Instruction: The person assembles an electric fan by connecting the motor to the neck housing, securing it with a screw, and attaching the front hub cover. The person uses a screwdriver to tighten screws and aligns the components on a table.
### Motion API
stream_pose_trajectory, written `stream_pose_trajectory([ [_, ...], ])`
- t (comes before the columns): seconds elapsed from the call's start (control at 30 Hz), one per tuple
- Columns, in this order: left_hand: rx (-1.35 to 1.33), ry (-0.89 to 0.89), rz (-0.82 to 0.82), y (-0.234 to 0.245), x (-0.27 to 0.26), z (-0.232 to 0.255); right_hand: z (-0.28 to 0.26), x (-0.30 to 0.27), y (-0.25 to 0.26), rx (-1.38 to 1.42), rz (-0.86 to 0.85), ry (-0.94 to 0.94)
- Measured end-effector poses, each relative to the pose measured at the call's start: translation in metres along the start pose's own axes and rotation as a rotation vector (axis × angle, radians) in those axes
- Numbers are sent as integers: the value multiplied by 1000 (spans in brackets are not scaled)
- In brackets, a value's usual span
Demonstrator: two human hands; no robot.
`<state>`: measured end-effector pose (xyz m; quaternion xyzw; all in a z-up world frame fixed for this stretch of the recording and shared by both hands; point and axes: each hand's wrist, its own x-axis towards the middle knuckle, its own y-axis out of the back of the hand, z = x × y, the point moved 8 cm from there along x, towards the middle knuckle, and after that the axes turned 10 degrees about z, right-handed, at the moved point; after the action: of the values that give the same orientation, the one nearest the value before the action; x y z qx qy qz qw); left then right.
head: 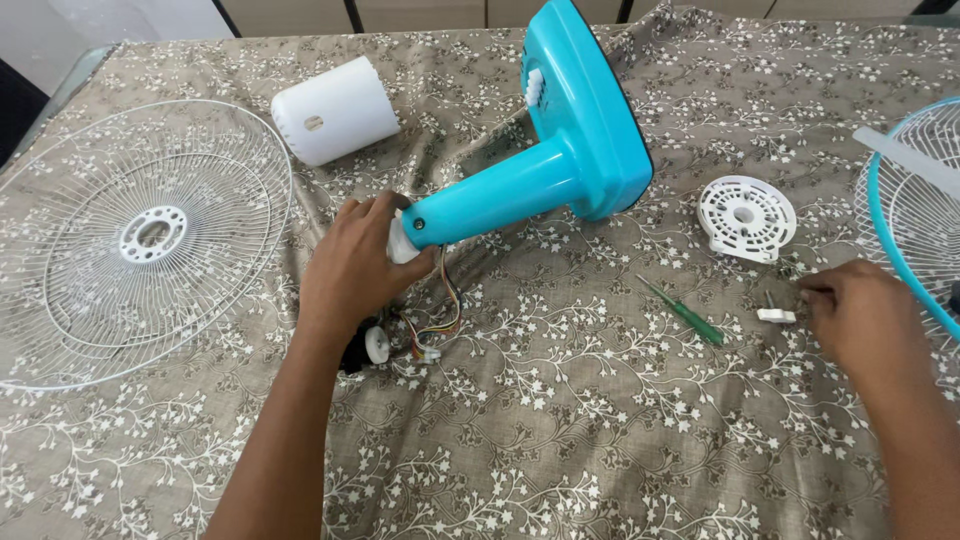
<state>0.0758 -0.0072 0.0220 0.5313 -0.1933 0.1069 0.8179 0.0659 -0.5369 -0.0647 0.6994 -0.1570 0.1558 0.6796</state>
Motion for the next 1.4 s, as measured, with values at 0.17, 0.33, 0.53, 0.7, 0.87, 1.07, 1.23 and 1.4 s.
stream_pose_trajectory([
  [0.17, 1, -14, 28, 2, -2, -1, -18, 10, 12, 126, -91, -209],
  [0.33, -1, -32, 11, -5, 0, -5, -105, -2, 19, 821, -111, -343],
  [0.53, -12, -40, -59, -16, 4, -19, -248, -22, -5, 1295, -449, -217],
  [0.7, -4, 2, -119, -24, 9, -30, -319, -5, -36, 1552, -613, -332],
  [0.87, 19, -56, -66, -16, 9, -21, -364, 11, -71, 1901, -637, -679],
  [1.07, -41, -119, -58, -12, 4, -2, -392, 7, -95, 2013, -605, -820],
  [1.23, -120, -150, -41, 0, 0, 9, -392, 11, -87, 2049, -582, -762],
  [1.4, -72, -108, -18, -3, -5, 10, -391, 10, -79, 2047, -562, -720],
])
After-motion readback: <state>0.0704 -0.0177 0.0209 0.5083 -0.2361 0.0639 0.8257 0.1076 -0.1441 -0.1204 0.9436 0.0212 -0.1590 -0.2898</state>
